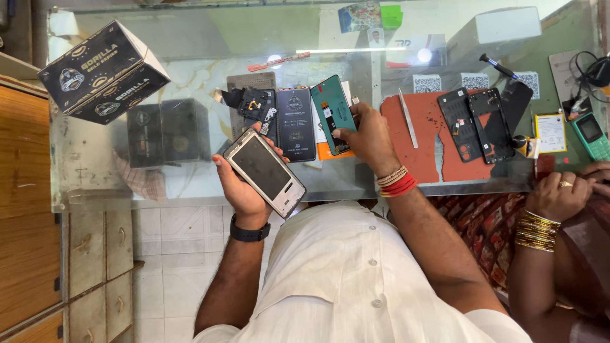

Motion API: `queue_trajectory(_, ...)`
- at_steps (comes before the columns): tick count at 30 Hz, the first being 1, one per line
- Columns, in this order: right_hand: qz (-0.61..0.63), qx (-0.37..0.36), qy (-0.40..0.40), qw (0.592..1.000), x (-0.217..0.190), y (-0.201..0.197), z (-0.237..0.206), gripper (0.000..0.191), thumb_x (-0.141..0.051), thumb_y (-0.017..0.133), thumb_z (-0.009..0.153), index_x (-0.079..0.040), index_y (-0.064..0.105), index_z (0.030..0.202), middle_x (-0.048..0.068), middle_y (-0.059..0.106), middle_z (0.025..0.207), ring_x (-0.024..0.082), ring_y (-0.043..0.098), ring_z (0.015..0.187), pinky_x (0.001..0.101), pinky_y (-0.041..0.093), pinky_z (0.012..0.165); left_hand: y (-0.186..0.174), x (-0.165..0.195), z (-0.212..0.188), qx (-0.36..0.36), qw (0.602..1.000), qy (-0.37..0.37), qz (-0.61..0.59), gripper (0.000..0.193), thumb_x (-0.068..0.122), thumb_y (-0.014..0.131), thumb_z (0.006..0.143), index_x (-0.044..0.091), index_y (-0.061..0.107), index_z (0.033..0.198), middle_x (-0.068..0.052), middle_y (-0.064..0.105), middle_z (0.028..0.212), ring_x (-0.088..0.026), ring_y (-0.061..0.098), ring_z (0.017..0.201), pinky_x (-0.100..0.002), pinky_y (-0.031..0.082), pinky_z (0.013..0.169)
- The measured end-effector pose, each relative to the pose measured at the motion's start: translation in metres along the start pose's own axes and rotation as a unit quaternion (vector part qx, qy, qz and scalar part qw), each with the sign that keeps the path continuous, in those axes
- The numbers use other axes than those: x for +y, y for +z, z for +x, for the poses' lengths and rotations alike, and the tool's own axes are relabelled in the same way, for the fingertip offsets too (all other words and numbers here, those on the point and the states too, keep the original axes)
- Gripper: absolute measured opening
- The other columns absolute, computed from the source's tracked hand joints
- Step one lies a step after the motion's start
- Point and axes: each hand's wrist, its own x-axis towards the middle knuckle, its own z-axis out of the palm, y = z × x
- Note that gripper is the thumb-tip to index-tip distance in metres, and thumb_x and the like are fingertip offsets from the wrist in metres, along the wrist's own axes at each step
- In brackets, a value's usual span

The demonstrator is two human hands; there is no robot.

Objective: The person removes the old screen from a smartphone, disconnects internal cables, and installs a new screen assembly. They then connect the ribbon cables, place the battery, and close the device. The phone is powered on to verify the display functions.

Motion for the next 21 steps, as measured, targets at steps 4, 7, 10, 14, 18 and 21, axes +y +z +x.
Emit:
queue_trajectory(4,0.248,-0.071,-0.03,0.966,0.014,-0.022,-0.006,0.029,0.002,0.078,0.089,0.006,0.065,0.114,0.012,0.074,0.102,0.017,0.069,0.092,0.0313,0.056,0.077,0.009,-0.008,0.0,0.002,1.0,-0.02,-0.017,0.101,0.079,0.041,0.096,-0.004,0.046,0.153,-0.014,0.063,0.115,-0.027,0.064,0.104,-0.044,0.056,0.092)
queue_trajectory(7,0.445,-0.1,-0.036,0.889,0.022,-0.047,-0.02,0.038,0.001,0.071,0.095,0.001,0.06,0.132,0.013,0.067,0.122,0.017,0.067,0.111,0.0329,0.055,0.095,0.016,-0.021,0.011,-0.019,0.999,-0.033,0.005,0.103,0.081,0.039,0.094,-0.003,0.045,0.153,-0.014,0.064,0.116,-0.029,0.065,0.103,-0.044,0.056,0.092)
queue_trajectory(10,0.604,-0.135,-0.029,0.785,0.03,-0.075,-0.027,0.045,-0.004,0.067,0.097,-0.008,0.052,0.14,0.015,0.062,0.133,0.026,0.067,0.118,0.046,0.058,0.1,0.028,-0.043,0.016,-0.049,0.995,-0.065,-0.051,0.099,0.079,0.039,0.098,-0.002,0.045,0.154,-0.013,0.063,0.116,-0.028,0.064,0.104,-0.044,0.056,0.095)
queue_trajectory(14,0.658,-0.157,-0.053,0.734,0.035,-0.114,-0.025,0.045,-0.022,0.06,0.106,-0.006,0.047,0.146,0.024,0.06,0.138,0.036,0.066,0.123,0.0541,0.057,0.104,0.061,-0.071,0.026,-0.053,0.994,-0.064,-0.067,0.096,0.078,0.041,0.098,-0.001,0.046,0.152,-0.013,0.063,0.116,-0.027,0.064,0.104,-0.044,0.056,0.096)
queue_trajectory(18,0.716,-0.248,-0.056,0.65,0.038,-0.163,-0.02,0.065,-0.05,0.043,0.111,0.001,0.046,0.153,0.027,0.059,0.143,0.035,0.067,0.117,0.0517,0.056,0.098,0.116,-0.099,0.036,-0.051,0.997,-0.043,-0.037,0.098,0.078,0.046,0.099,-0.002,0.047,0.154,-0.015,0.064,0.115,-0.028,0.064,0.103,-0.043,0.055,0.093)
queue_trajectory(21,0.627,-0.229,-0.108,0.737,0.049,-0.206,-0.02,0.067,-0.051,0.037,0.113,0.002,0.045,0.153,0.024,0.059,0.143,0.029,0.064,0.121,0.0479,0.054,0.101,0.156,-0.128,0.046,-0.063,0.997,-0.033,-0.038,0.096,0.077,0.048,0.097,-0.002,0.046,0.152,-0.015,0.064,0.119,-0.029,0.064,0.108,-0.045,0.057,0.093)
